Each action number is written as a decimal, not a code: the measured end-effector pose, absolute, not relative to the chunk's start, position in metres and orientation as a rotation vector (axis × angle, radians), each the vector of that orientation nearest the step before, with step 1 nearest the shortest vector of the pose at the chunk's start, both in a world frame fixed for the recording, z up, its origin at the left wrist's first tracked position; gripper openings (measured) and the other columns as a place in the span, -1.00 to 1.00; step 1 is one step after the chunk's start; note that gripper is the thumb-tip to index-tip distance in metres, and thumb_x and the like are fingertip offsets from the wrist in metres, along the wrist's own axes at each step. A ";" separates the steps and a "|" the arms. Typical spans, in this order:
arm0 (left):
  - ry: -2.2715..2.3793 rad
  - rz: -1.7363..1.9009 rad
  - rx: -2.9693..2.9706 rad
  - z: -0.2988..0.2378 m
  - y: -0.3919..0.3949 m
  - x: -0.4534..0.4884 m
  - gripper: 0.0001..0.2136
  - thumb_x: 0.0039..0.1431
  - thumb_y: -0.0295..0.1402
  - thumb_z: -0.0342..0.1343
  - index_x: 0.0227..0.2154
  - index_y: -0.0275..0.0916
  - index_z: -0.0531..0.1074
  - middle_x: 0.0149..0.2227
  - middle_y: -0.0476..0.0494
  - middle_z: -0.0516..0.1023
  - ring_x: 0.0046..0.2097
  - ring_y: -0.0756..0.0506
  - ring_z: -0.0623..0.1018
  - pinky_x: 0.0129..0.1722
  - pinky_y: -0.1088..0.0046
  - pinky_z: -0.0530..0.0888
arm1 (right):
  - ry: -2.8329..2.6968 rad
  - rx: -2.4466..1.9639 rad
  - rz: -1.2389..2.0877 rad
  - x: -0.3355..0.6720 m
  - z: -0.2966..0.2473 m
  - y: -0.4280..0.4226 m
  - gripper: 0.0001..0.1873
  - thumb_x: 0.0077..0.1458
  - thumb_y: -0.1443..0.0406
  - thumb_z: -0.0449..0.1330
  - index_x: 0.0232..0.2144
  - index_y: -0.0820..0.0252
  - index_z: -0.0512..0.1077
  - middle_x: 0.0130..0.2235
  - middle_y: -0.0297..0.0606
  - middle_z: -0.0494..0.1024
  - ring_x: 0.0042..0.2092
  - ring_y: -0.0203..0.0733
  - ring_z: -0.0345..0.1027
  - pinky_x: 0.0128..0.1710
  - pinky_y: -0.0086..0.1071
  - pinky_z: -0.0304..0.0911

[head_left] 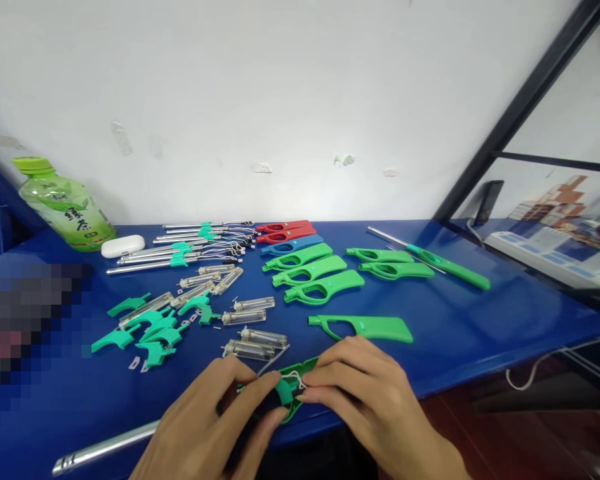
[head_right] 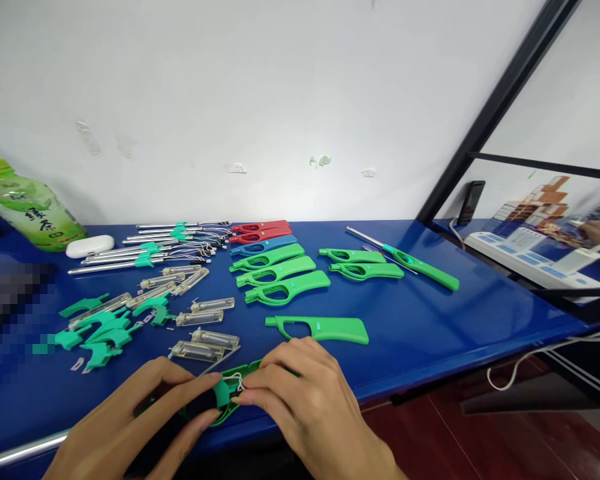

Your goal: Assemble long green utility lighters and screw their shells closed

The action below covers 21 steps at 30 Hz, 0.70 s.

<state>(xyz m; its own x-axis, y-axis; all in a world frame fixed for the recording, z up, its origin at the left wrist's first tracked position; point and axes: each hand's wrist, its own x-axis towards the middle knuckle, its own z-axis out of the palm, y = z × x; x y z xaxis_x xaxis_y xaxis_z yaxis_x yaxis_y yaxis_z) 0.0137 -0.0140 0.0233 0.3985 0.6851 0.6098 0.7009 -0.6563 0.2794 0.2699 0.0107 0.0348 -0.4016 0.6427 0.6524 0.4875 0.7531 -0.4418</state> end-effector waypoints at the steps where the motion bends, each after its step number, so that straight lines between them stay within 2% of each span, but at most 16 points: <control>1: -1.297 -1.130 -2.618 0.023 -0.014 0.014 -0.81 0.68 -0.26 0.09 0.18 -0.03 0.54 -0.14 -0.01 0.59 -0.21 0.01 0.69 -0.16 0.56 0.64 | -2.073 -0.854 0.234 0.269 0.035 0.011 -0.74 0.62 0.16 0.26 -0.16 0.08 0.65 -0.24 -0.42 0.74 -0.26 -0.28 0.60 -0.14 -0.32 0.39; 8: -1.309 -1.144 -2.595 0.024 -0.012 0.015 -0.83 0.68 -0.22 0.10 0.16 -0.03 0.52 -0.13 0.01 0.59 -0.17 0.02 0.71 -0.11 0.57 0.63 | -2.049 -0.905 0.289 0.270 0.038 0.008 -0.77 0.61 0.13 0.30 -0.12 0.06 0.67 -0.20 -0.40 0.76 -0.21 -0.28 0.66 -0.11 -0.39 0.46; 21: -1.339 -1.049 -2.504 0.017 -0.018 0.015 -0.80 0.66 -0.20 0.11 0.18 -0.06 0.51 0.01 -0.09 0.65 0.00 -0.07 0.75 0.07 0.46 0.70 | -2.022 -0.983 0.464 0.267 0.033 0.010 -0.82 0.58 0.29 0.30 -0.19 0.05 0.57 -0.22 -0.38 0.70 -0.18 -0.20 0.60 -0.14 -0.36 0.42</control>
<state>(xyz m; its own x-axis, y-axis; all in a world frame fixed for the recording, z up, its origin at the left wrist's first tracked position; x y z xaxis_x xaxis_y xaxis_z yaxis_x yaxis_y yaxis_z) 0.0146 -0.0182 0.0166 0.3708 0.6900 0.6216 0.7690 -0.6034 0.2111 0.2669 0.0101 0.0332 -0.3579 0.7786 0.5155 0.4761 0.6271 -0.6165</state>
